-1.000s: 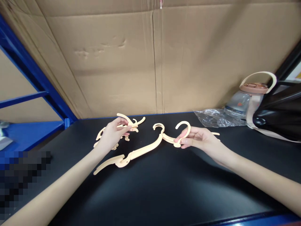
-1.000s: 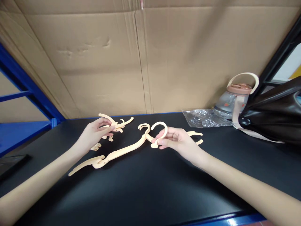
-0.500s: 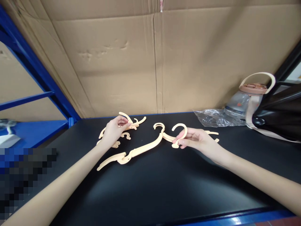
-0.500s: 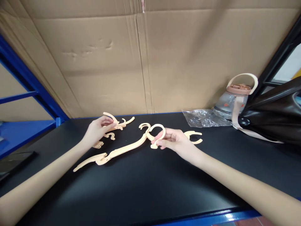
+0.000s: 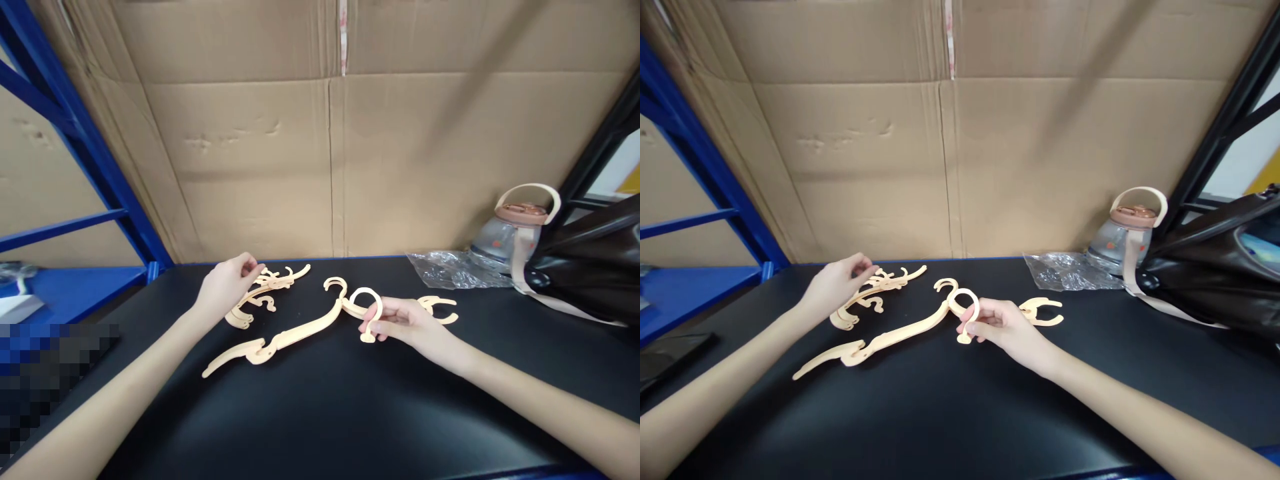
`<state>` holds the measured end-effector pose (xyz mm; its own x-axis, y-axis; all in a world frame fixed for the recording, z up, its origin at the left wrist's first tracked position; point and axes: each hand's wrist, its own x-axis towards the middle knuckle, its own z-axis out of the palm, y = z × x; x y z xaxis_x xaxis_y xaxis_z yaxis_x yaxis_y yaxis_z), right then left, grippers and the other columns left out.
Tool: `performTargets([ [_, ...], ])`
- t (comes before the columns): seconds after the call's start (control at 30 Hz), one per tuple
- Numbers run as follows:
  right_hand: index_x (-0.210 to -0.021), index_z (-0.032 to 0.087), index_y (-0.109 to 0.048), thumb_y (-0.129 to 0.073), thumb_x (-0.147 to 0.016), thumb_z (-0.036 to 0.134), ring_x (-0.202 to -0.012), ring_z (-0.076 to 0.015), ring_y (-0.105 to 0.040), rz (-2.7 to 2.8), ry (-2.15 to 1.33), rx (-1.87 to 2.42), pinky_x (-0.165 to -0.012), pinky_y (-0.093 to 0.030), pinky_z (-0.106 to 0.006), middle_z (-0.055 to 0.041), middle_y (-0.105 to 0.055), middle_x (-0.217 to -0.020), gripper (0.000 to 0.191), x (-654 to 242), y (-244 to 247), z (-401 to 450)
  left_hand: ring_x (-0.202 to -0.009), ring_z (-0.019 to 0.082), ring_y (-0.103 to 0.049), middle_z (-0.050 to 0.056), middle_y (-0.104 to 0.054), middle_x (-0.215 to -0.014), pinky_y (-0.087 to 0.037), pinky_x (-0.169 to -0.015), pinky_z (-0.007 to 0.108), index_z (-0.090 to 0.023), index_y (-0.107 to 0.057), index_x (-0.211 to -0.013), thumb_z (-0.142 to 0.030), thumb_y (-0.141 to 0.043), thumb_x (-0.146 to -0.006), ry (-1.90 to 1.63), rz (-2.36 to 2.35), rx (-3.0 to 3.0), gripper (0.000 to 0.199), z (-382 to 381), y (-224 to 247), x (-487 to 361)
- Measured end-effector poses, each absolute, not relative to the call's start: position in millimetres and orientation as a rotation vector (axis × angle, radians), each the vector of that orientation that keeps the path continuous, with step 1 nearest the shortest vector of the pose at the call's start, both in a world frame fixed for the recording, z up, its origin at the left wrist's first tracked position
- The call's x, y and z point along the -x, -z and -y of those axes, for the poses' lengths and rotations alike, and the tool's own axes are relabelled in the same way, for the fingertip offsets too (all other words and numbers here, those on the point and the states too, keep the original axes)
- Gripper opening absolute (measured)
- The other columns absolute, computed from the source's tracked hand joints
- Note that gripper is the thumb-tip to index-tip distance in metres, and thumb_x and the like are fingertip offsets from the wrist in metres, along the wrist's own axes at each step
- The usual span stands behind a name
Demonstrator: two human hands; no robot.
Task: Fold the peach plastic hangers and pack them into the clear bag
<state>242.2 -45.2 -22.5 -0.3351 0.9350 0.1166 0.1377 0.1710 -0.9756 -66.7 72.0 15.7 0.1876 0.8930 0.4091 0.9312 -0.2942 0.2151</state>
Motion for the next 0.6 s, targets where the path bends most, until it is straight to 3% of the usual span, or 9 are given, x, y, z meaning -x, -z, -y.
performTargets([
  [0.13, -0.089, 0.018, -0.063, -0.063, -0.082, 0.036, -0.079, -0.0146, -0.063, 1.654, -1.22, 1.041, -0.069, -0.048, -0.028, -0.0045, -0.07, -0.091, 0.019, -243, 21, 45, -0.09, 0.024, -0.058, 0.006, -0.065, -0.09, -0.039, -0.07, 0.029, -0.022, -0.06, -0.083, -0.042, -0.045, -0.084, 0.592, 1.573, 2.539, 0.025, -90, -11, 40],
  [0.23, -0.089, 0.018, -0.062, -0.063, -0.081, 0.036, -0.079, -0.0152, -0.063, 1.653, -1.214, 1.037, -0.069, -0.047, -0.028, -0.0046, -0.07, -0.091, 0.02, -245, 21, 46, -0.097, 0.027, -0.055, 0.009, -0.065, -0.09, -0.04, -0.08, 0.033, -0.019, -0.063, -0.075, -0.041, -0.056, -0.077, 0.509, 1.465, 2.628, 0.023, -113, -7, 15],
  [0.4, -0.09, 0.018, -0.062, -0.063, -0.082, 0.036, -0.078, -0.0153, -0.063, 1.644, -1.223, 1.021, -0.069, -0.047, -0.028, -0.0043, -0.07, -0.089, 0.019, -244, 21, 48, -0.087, 0.022, -0.058, 0.007, -0.065, -0.077, -0.041, -0.082, 0.037, -0.016, -0.061, -0.063, -0.035, -0.065, -0.071, 0.486, 1.477, 2.684, 0.021, -134, -3, -8],
  [0.6, -0.088, 0.018, -0.063, -0.064, -0.08, 0.037, -0.076, -0.015, -0.063, 1.631, -1.245, 1.004, -0.069, -0.047, -0.028, -0.0034, -0.069, -0.087, 0.021, -242, 21, 48, -0.063, 0.021, -0.06, 0.005, -0.066, -0.061, -0.041, -0.063, 0.031, -0.02, -0.064, -0.06, -0.042, -0.058, -0.069, 0.774, 1.624, 2.745, 0.025, -135, -31, 1],
])
